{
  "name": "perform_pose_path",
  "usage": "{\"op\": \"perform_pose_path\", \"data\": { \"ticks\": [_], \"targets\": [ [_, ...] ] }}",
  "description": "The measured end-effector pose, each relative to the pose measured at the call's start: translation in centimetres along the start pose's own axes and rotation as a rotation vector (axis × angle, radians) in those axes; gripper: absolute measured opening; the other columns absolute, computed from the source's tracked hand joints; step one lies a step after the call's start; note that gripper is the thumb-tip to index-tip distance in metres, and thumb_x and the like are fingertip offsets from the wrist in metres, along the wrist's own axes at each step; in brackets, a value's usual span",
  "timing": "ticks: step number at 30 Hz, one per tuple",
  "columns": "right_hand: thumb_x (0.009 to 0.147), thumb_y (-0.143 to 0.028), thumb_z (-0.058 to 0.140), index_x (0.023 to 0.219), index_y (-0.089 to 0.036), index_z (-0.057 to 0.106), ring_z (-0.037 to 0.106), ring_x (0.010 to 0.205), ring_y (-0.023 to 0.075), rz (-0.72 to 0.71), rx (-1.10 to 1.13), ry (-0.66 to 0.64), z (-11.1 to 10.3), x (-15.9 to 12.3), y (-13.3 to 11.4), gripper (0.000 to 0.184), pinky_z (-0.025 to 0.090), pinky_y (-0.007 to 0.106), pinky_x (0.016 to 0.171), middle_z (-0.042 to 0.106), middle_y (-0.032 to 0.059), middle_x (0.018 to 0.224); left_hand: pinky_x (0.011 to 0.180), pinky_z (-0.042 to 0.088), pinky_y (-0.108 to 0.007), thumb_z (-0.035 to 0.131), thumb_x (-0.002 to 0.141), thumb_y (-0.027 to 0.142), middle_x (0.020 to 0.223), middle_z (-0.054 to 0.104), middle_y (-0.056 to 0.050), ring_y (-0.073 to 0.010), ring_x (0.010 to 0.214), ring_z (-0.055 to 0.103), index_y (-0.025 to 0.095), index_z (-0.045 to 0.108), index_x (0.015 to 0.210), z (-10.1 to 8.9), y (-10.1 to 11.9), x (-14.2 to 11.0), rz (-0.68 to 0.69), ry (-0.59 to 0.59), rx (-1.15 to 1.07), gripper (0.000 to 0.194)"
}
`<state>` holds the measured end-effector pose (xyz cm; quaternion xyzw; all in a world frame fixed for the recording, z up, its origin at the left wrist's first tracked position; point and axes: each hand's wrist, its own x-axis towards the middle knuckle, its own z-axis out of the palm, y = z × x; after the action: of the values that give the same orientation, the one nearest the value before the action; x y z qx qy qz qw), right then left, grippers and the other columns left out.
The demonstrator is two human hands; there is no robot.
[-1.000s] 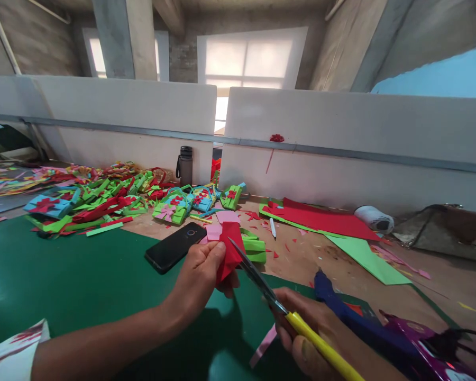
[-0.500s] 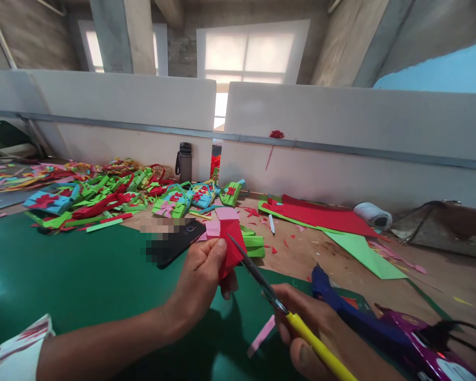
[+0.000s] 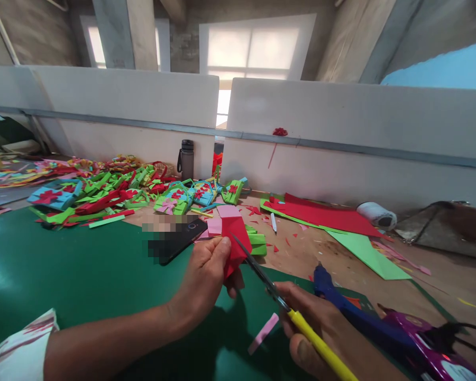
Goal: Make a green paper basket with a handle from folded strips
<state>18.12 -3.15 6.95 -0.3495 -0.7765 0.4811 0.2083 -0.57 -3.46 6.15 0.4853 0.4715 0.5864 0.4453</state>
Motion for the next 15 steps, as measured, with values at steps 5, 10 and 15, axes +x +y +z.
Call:
{"op": "perform_pose_path", "data": {
  "ticks": [5,10,15],
  "targets": [
    [0.072,-0.077,0.043,0.093,-0.02,0.052,0.024,0.053,0.0096,-0.037,-0.008,-0.024,0.0,0.5,0.9,0.062,0.025,0.023,0.048,0.034,-0.0054,0.063,0.04,0.038,-0.021,0.04,0.086,0.045,0.046,0.057,-0.001,-0.0106,0.037,0.048,0.016,0.05,0.065,0.0,-0.3,0.1,-0.001,-0.022,-0.024,0.038],
    [0.074,-0.07,0.047,0.09,-0.021,0.053,0.029,0.058,0.0114,-0.01,-0.07,-0.022,-0.2,0.5,1.9,0.053,0.028,0.023,0.05,0.036,-0.0037,0.067,0.04,0.038,-0.021,0.041,0.085,0.047,0.046,0.057,-0.002,-0.011,0.037,0.048,0.015,0.051,0.068,0.1,-0.3,0.2,-0.022,-0.02,-0.022,0.037],
    [0.073,-0.068,0.05,0.09,-0.021,0.054,0.026,0.056,0.0109,0.016,-0.087,-0.018,-0.4,0.2,2.0,0.051,0.024,0.023,0.048,0.032,-0.0047,0.064,0.04,0.038,-0.021,0.041,0.086,0.046,0.047,0.058,-0.002,-0.0109,0.037,0.049,0.015,0.053,0.069,-0.1,-0.4,0.2,-0.013,-0.025,-0.029,0.037]
  ]
}}
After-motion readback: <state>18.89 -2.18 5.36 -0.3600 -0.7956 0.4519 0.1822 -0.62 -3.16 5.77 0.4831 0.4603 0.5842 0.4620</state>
